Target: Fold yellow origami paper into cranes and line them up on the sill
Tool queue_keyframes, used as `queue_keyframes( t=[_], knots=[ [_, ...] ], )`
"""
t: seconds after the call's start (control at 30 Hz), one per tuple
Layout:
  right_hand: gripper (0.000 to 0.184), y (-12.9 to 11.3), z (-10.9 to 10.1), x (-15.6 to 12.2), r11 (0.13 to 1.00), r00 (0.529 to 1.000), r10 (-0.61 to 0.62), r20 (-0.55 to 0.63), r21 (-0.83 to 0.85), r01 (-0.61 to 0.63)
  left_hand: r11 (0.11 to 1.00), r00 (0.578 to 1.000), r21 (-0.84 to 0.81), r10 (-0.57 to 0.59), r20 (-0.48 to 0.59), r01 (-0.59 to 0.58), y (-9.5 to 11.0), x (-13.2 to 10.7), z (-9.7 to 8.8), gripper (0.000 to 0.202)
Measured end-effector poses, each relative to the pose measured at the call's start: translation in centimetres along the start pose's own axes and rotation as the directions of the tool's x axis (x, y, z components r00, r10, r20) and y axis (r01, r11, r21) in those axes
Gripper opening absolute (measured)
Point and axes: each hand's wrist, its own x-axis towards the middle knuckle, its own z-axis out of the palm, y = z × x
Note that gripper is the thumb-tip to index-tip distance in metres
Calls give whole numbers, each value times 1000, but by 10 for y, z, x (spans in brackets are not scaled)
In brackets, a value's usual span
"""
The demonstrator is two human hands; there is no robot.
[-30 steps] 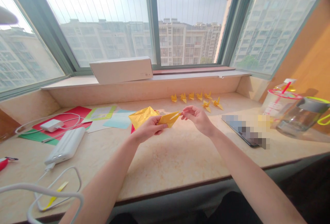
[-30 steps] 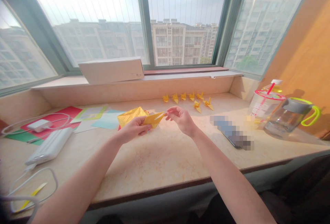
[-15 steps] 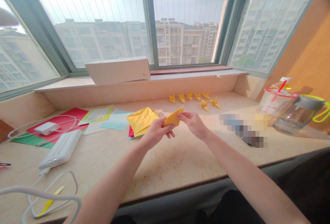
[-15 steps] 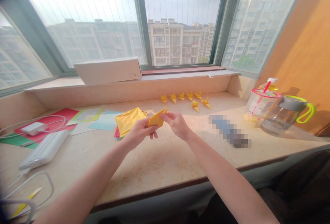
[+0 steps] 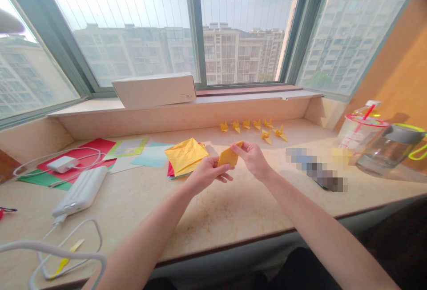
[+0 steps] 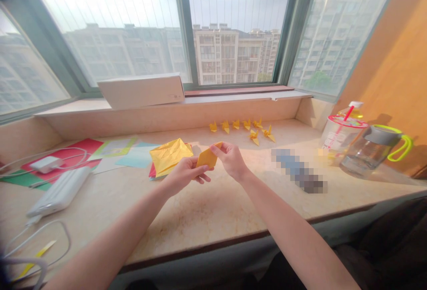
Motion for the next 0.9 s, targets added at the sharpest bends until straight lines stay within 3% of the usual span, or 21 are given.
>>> queue_keyframes(
  t=[0.1,0.23,0.43,0.57,0.67,0.8,0.9],
  knots=[
    [37,-1,-5,5,999,987,-34,-158,4,35,999,1000,-32,4,-11,-4,2,0,1,36],
    [37,-4,-9,8,999,971,-44,-235,15,49,993,982,-74,78,-170,-92,7,1,1,35],
    [38,-4,-4,5,999,995,8,-99,36,-4,966,861,-81,179,-475,-245,8,2,-9,36],
    [37,-3,1,2,999,999,34,-38,20,-34,937,803,-152,176,-569,-313,8,4,-13,37],
    [35,-1,5,0,998,996,51,-79,40,-48,910,833,-261,140,-535,-321,11,5,-9,39],
    [32,6,11,-3,996,996,83,-30,34,-82,925,935,-283,161,-316,-255,10,2,0,36],
    [29,11,13,-6,990,999,23,36,-142,-17,944,935,-211,182,-303,-252,6,2,3,34]
  ],
)
